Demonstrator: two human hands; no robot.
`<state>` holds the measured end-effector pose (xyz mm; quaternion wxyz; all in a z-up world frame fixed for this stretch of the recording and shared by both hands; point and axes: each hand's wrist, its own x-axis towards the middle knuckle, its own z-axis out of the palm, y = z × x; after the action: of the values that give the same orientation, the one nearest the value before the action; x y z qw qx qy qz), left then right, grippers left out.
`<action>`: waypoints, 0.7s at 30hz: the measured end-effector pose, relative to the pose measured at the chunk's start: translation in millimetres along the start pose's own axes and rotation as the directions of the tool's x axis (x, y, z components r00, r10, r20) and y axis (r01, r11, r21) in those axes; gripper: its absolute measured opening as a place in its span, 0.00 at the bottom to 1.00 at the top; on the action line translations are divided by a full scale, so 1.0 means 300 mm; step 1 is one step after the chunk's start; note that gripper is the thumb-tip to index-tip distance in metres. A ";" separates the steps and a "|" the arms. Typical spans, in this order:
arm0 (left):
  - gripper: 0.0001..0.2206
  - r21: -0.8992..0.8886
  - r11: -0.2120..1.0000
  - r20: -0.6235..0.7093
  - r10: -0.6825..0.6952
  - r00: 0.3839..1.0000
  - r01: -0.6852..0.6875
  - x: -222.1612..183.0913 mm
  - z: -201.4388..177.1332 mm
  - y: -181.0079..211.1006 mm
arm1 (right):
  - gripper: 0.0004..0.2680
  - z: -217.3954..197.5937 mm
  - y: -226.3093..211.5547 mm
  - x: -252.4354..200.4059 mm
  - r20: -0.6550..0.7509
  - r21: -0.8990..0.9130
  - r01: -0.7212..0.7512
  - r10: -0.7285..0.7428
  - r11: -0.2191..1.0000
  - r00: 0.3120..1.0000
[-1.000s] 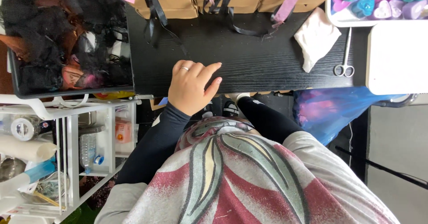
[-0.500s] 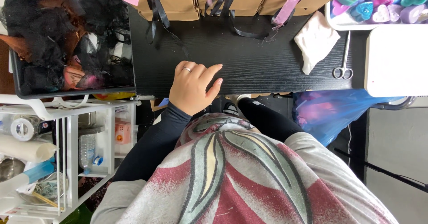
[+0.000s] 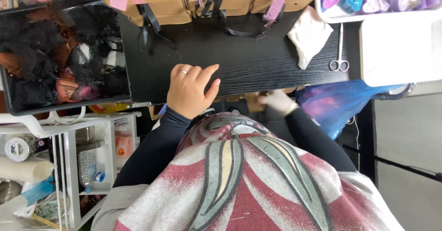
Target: Packaging heart-shaped items into gift boxes with shredded paper and ribbons.
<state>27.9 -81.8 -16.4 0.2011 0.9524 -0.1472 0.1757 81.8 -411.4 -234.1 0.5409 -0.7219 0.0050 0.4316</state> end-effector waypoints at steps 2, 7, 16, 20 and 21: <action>0.14 0.012 1.000 -0.001 0.010 1.000 -0.010 0.005 -0.003 0.003 | 0.24 -0.067 -0.152 -0.161 0.038 -0.176 0.090 -0.084 0.980 0.996; 0.14 0.033 0.999 -0.002 0.028 1.000 -0.027 0.003 0.002 0.011 | 0.38 -0.150 -0.518 -0.530 0.198 -0.561 0.090 0.028 0.823 0.980; 0.12 -0.145 0.984 0.080 -0.092 0.993 0.103 0.006 -0.010 0.036 | 0.36 -0.292 -0.551 -0.743 0.455 0.053 0.663 -0.609 0.747 0.650; 0.11 -0.811 0.570 0.059 -0.145 0.988 0.132 -0.045 0.031 0.045 | 0.30 -0.194 -0.560 -0.619 0.250 0.459 0.427 -0.575 0.779 0.779; 0.11 -0.954 0.281 0.081 -0.085 0.993 0.102 -0.051 0.032 0.056 | 0.28 -0.165 -0.562 -0.572 0.209 0.555 0.363 -0.548 0.748 0.810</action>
<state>10.8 -97.6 -25.1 0.7384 0.6521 -0.1684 0.0342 84.5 -459.2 6.7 0.7870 -0.4475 -0.1640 0.3919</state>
